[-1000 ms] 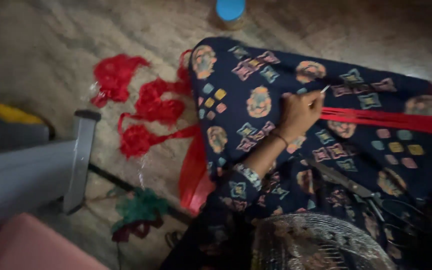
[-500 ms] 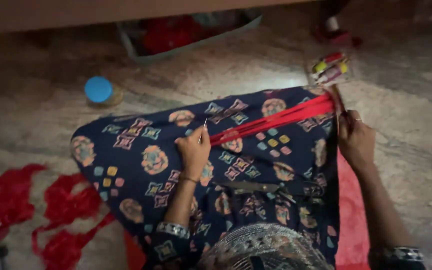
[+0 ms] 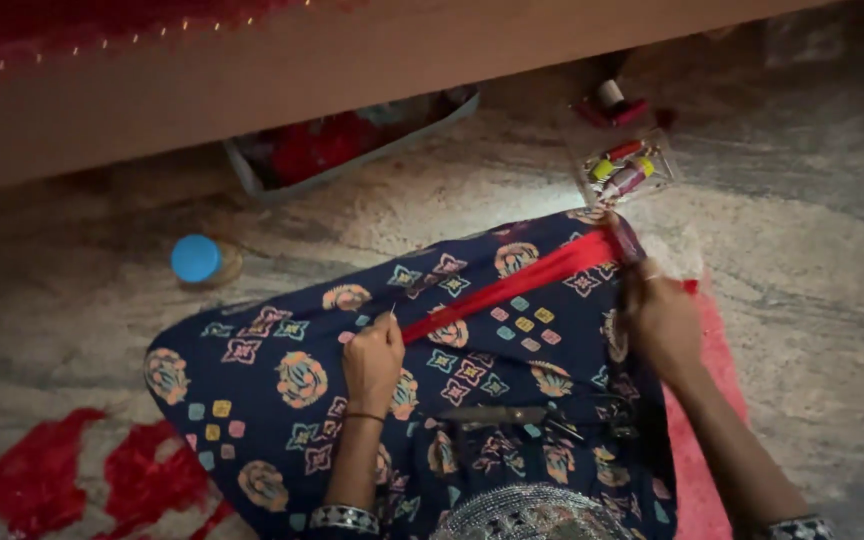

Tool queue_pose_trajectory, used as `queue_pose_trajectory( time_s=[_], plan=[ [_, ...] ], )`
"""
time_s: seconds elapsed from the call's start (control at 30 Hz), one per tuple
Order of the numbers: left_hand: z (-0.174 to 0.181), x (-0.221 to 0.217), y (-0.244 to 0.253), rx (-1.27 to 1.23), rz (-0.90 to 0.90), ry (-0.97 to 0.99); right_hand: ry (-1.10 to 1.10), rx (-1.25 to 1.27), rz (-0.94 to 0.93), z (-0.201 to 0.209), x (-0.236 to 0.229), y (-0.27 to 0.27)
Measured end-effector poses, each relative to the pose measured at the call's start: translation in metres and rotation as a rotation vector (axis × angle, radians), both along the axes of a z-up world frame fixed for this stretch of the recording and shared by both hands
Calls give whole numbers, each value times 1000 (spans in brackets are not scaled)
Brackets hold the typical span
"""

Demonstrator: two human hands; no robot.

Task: Measure and attach a decorative red ribbon border to the edge of a piece of red fabric.

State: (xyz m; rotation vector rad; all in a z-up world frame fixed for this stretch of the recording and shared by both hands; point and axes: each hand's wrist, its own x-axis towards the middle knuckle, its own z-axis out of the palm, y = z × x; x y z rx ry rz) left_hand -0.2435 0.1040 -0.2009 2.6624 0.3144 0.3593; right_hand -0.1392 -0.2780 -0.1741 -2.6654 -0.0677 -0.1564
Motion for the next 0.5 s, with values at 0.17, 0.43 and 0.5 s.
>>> queue_pose_trajectory(
  time_s=[0.17, 0.43, 0.5],
  plan=[
    [-5, 0, -1, 12, 7, 38, 67, 6, -146, 8, -3, 2],
    [-6, -2, 2, -15, 17, 33, 88, 91, -145, 13, 4, -6],
    [-3, 2, 1, -29, 13, 15, 39, 5, -64, 12, 0, -4]
  ],
)
